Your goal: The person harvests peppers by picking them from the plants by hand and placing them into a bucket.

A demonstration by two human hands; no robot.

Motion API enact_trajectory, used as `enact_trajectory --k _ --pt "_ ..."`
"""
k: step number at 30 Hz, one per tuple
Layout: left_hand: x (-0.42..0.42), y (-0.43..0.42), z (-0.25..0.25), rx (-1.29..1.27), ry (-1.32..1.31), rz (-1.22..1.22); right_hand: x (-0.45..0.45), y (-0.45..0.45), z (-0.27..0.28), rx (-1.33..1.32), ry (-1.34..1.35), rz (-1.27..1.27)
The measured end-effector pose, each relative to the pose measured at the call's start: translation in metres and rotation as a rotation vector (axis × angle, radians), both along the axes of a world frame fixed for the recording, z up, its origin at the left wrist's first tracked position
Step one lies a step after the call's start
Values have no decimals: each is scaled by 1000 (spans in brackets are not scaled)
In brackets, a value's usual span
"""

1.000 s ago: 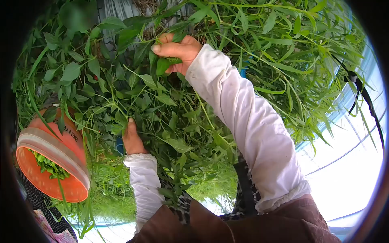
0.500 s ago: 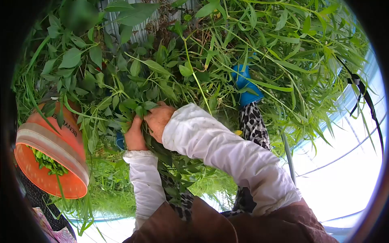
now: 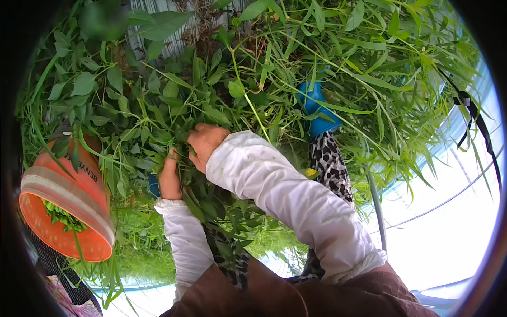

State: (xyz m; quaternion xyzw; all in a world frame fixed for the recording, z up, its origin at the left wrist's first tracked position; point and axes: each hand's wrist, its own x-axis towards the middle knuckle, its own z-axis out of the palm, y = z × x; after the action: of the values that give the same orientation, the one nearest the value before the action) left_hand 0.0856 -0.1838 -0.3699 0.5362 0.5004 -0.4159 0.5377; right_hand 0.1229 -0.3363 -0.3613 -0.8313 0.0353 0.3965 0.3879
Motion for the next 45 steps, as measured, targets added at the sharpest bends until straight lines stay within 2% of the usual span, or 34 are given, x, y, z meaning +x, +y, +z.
enact_trajectory --k 1,4,5,6,8,10,12,14,15,17,18,20,23,25,27,28,30,31,32,34,36,38,40,41,42,43,44,45 --pt "0 -9 0 -81 -167 208 -3 5 -7 -57 -16 68" --pt "13 -20 16 -51 -106 270 -11 16 -7 -85 -139 106" --pt "11 -18 13 -22 -106 227 -1 20 -1 -149 26 241" --pt "12 -19 11 -21 -83 261 1 20 0 -160 26 240" --pt "0 -6 -8 27 -149 27 1 23 6 -194 110 239" --pt "2 -13 1 67 -102 50 -4 28 8 -193 145 221" --pt "1 -13 4 103 -55 73 -20 32 -3 -203 66 57" --pt "-12 0 -2 255 -319 -800 -23 31 -4 -179 74 54" --pt "-3 -3 2 259 -323 -799 -23 31 -6 -153 79 50" --pt "21 -11 16 153 -34 -1302 -21 29 -6 -127 76 55" --pt "12 -9 11 155 -33 -1302 -21 28 -5 -106 76 60" --pt "-10 -6 0 337 -587 -1051 -20 23 -5 -75 86 67" --pt "-9 -8 7 321 -503 -1160 -23 16 -9 27 56 30" --pt "-9 -7 8 318 -526 -1143 -17 11 -12 98 14 -15" --pt "-7 -7 10 314 -546 -1128 -11 8 -15 182 280 -1" --pt "-3 -9 14 305 -523 -1125 -12 8 -12 184 280 -2" --pt "-1 -8 13 294 -498 -1122 -15 9 0 174 78 -116" --pt "-2 -5 8 291 -372 -1080 -8 6 9 174 78 -115" --pt "-2 -1 4 289 -248 -1033 -1 0 20 237 56 -216" --pt "-5 1 2 246 -210 -980 14 -18 36 352 68 -356" --pt "-14 0 0 393 -543 -1230 31 -35 47 439 307 -627" --pt "-5 -3 3 350 -575 -1187 48 -52 29 383 382 -832" --pt "-5 -5 -6 164 -217 -162 68 -55 -8 337 257 -976" --pt "-7 -2 -4 170 -217 -165 72 -57 -43 197 189 -851" --pt "-10 2 0 251 -415 -667 76 -57 -77 57 122 -726" --pt "-12 6 1 321 -607 -1174 90 -54 -91 -84 248 -479" --pt "-14 6 -2 325 -609 -1177 105 -51 -102 -221 364 -225" --pt "-19 6 -6 333 -590 -1129 99 -48 -126 -255 382 -91"
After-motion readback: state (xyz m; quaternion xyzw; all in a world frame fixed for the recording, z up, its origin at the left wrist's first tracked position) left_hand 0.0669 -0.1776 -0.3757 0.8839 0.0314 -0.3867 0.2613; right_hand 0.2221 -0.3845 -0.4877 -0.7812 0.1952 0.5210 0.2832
